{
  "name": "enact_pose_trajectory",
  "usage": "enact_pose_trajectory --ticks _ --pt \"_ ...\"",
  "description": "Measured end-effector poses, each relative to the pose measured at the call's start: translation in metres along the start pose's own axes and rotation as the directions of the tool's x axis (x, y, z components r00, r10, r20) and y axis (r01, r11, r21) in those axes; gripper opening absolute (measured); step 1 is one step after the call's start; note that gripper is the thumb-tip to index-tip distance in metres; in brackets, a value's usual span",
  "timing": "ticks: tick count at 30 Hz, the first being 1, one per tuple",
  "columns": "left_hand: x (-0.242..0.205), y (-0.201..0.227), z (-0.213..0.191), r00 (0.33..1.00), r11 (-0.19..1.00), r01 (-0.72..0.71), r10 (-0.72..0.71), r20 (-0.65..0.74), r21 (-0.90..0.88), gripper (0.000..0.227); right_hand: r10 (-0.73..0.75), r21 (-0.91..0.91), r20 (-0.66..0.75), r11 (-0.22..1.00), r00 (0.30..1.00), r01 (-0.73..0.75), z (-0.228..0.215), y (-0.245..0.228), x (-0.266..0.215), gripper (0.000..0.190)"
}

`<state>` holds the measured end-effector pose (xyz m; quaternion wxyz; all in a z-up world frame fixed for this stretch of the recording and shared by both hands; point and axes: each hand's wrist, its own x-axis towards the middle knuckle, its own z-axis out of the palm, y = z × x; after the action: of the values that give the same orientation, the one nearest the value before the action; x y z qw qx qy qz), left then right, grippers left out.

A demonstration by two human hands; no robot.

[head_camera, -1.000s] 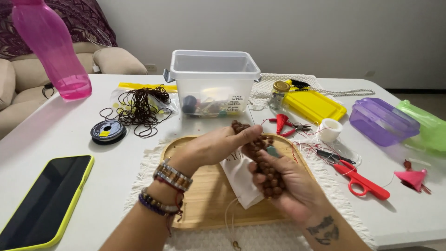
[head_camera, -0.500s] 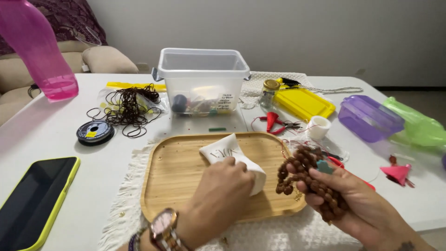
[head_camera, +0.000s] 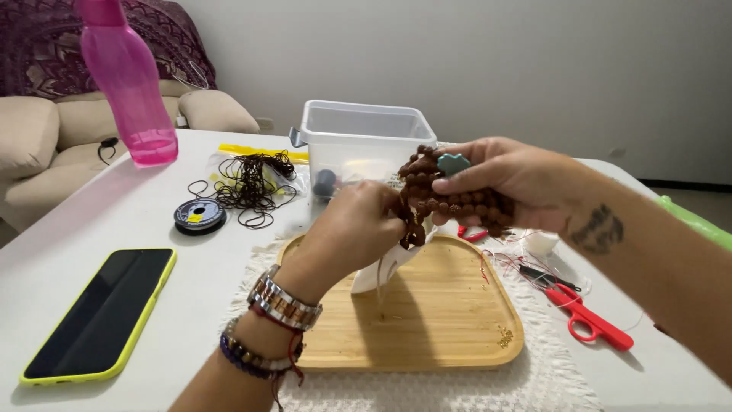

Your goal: The person is organizing jewelry by inspecting a beaded necklace and placing it into a small white drawstring pouch on a wooden tray.

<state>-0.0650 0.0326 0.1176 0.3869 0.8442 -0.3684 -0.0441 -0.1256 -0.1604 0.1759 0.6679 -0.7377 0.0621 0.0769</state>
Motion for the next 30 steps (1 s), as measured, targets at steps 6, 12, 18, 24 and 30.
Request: enact_pose_trajectory --ticks 6,12,18,24,30 --pt "-0.013 -0.001 0.006 0.991 0.97 0.104 -0.119 -0.055 -0.222 0.04 0.167 -0.349 -0.004 0.924 0.986 -0.157 0.009 -0.029 0.021 0.035" --pt "-0.013 -0.01 0.026 0.966 0.987 0.009 -0.05 -0.255 -0.159 0.037 0.268 -0.531 -0.099 0.8 0.958 -0.279 0.033 -0.041 0.028 0.022" --pt "-0.02 -0.002 0.038 0.953 0.992 0.052 -0.084 -0.29 -0.116 0.045 0.276 -0.739 -0.079 0.629 0.958 -0.242 0.006 -0.017 0.07 0.027" --pt "0.013 -0.026 0.057 0.961 0.987 0.096 -0.126 -0.246 -0.127 0.043 0.141 -0.828 -0.142 0.526 0.98 -0.196 0.014 -0.027 0.081 0.031" --pt "0.049 -0.052 0.026 0.947 0.992 0.113 -0.126 -0.295 -0.06 0.035 0.056 -0.773 -0.107 0.623 0.993 -0.119 0.023 -0.042 0.08 0.029"
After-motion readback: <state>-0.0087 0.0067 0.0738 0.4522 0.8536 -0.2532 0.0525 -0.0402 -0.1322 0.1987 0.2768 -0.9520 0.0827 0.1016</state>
